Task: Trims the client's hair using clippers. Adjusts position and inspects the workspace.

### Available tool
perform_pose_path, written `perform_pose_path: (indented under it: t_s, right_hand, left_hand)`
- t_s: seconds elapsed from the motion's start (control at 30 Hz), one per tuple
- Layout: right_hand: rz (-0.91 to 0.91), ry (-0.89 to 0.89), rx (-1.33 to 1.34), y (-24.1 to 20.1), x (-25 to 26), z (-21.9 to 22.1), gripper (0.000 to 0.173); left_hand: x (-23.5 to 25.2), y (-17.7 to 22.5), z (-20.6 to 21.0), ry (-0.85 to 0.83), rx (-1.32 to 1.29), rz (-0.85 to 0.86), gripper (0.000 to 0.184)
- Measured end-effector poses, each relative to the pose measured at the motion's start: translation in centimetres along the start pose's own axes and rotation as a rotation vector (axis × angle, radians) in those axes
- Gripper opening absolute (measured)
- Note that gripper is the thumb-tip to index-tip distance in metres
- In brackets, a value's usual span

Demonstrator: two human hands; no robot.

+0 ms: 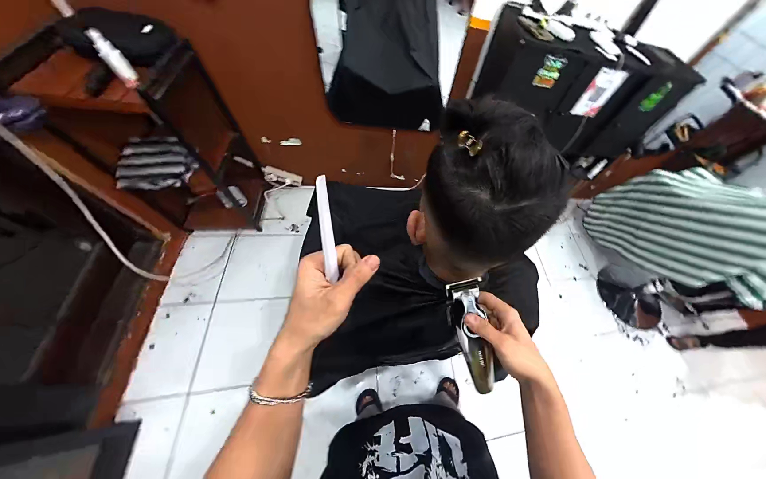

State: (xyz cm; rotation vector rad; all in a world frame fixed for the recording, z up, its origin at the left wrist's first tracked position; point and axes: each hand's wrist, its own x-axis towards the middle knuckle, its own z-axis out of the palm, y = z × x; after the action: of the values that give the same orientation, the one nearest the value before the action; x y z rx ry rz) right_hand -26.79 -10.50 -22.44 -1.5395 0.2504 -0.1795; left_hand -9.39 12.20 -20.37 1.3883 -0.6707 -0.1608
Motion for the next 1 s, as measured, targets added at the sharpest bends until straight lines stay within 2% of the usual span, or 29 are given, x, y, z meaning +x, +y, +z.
perform_pose_path:
  t_s: [0.07,0.13,0.2,0.27,0.33,0.37,0.4,0.47,0.5,0.6,0.7,0.83,0.93,1.0]
  right_hand:
    - [0.066,0.059,0.218,-0.2,-0.7,0.2,0.035]
    - [-0.027,0.240,0.530,0.0,-1.6,0.5,0.034]
    - [-0.132,0.480,0.775,-0.4,-1.5,0.7,0.050]
    - [-0.112,0.689,0.972,-1.7,-0.9,0.3,0.064]
    - [-0.154,0.741,1.083,-2.9,-0.9,0.2,0.064]
    - [-0.204,0.697,1.091,-3.5,-1.4,0.5,0.064]
    - [-0.268,0.620,1.069,-4.0,-2.1,0.9,0.062]
    - [-0.405,0.427,0.947,-4.2,-2.9,1.9,0.046]
    - [-0.419,0.331,0.862,-3.8,-3.1,2.2,0.041]
    - [-0.290,0.142,0.540,-1.4,-2.1,3.2,0.033]
    - [-0.171,0.160,0.374,0.1,-0.3,5.2,0.033]
    - [-0.273,0.202,0.268,0.1,0.7,6.4,0.037]
    - [-0.203,0.225,0.179,0.6,1.4,6.6,0.033]
    - [-0.241,0.268,0.163,0.1,1.6,6.7,0.032]
  left_hand:
    - [0.8,-0.2,1.7,-0.025,0.081,0.072,0.035]
    - [0.8,-0.9,2.7,-0.101,0.299,0.213,0.034]
    - [0.5,-1.6,3.1,-0.237,0.592,0.447,0.032]
    - [0.2,-2.3,3.2,-0.406,0.848,0.629,0.036]
    - [0.5,-2.5,2.9,-0.546,1.053,0.702,0.043]
    - [0.6,-2.3,2.8,-0.608,1.139,0.684,0.047]
    - [0.9,-2.0,2.9,-0.660,1.206,0.637,0.051]
    - [1.8,-1.2,3.3,-0.703,1.296,0.568,0.057]
    - [2.2,-1.0,3.5,-0.706,1.319,0.551,0.060]
    - [3.3,-0.8,3.8,-0.740,1.418,0.470,0.066]
    - [4.2,-0.8,3.5,-0.789,1.479,0.482,0.057]
    - [5.1,-0.6,3.3,-0.805,1.519,0.567,0.035]
    - [5.4,-0.8,3.1,-0.820,1.566,0.610,0.034]
    - [5.6,-0.8,3.2,-0.808,1.579,0.650,0.033]
